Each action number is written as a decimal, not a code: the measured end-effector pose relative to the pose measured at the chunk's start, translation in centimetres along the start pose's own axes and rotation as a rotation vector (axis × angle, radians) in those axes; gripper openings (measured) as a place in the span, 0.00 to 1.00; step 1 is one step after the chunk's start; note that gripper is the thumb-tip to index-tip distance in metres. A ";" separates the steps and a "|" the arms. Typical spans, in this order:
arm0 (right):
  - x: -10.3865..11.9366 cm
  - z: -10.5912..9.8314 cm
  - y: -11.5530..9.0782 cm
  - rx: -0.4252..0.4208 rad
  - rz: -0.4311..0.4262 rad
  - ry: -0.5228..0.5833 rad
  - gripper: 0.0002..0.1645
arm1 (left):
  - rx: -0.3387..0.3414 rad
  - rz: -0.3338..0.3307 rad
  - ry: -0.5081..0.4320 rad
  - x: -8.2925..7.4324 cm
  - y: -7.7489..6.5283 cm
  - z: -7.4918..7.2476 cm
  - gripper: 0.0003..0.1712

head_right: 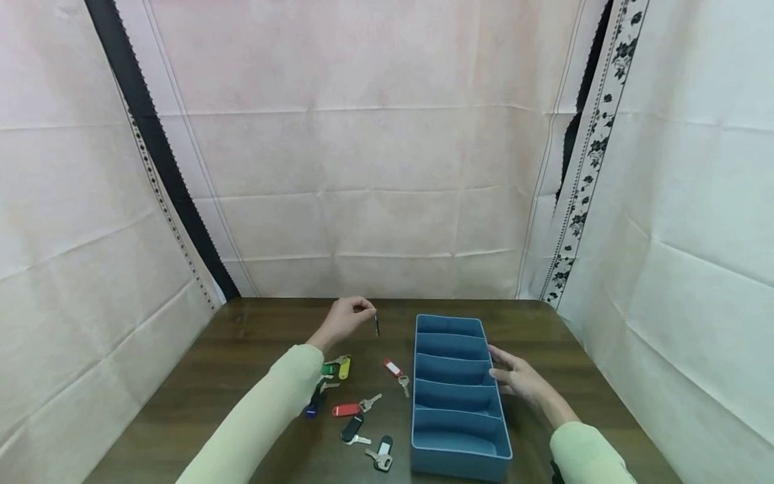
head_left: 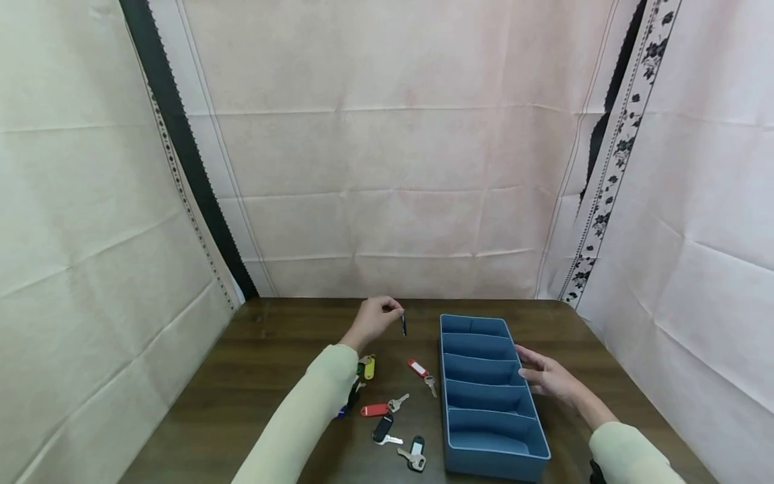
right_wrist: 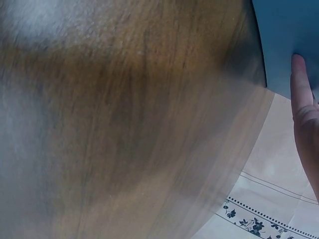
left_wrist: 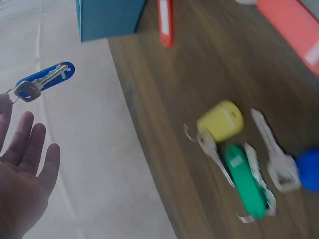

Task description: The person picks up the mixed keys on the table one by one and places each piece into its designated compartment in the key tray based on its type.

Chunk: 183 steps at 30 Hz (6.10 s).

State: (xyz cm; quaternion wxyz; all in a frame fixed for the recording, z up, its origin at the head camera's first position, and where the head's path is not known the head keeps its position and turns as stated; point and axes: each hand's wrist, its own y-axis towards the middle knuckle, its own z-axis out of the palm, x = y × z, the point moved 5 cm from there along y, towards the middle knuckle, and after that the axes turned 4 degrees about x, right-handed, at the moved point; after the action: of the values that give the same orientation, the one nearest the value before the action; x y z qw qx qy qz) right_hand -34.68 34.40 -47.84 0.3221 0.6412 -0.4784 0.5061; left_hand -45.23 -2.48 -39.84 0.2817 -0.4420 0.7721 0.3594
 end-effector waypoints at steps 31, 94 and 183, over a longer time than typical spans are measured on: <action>-0.4 0.2 0.0 -0.031 0.002 0.013 0.40 | 0.091 -0.041 -0.106 -4.8 7.0 10.5 0.09; -0.9 0.0 0.1 -0.016 0.034 0.049 0.41 | 0.050 -0.176 0.105 7.9 -8.4 -5.8 0.12; -0.7 0.3 0.1 -0.001 0.004 0.073 0.41 | -0.031 -0.178 0.229 4.7 -10.4 -3.1 0.03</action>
State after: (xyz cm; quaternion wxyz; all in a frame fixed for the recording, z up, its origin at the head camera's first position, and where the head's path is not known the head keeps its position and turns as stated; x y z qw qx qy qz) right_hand -34.66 34.30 -48.61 0.3386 0.6213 -0.4679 0.5296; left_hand -38.48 -10.90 -44.71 0.2157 -0.5510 0.7512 0.2924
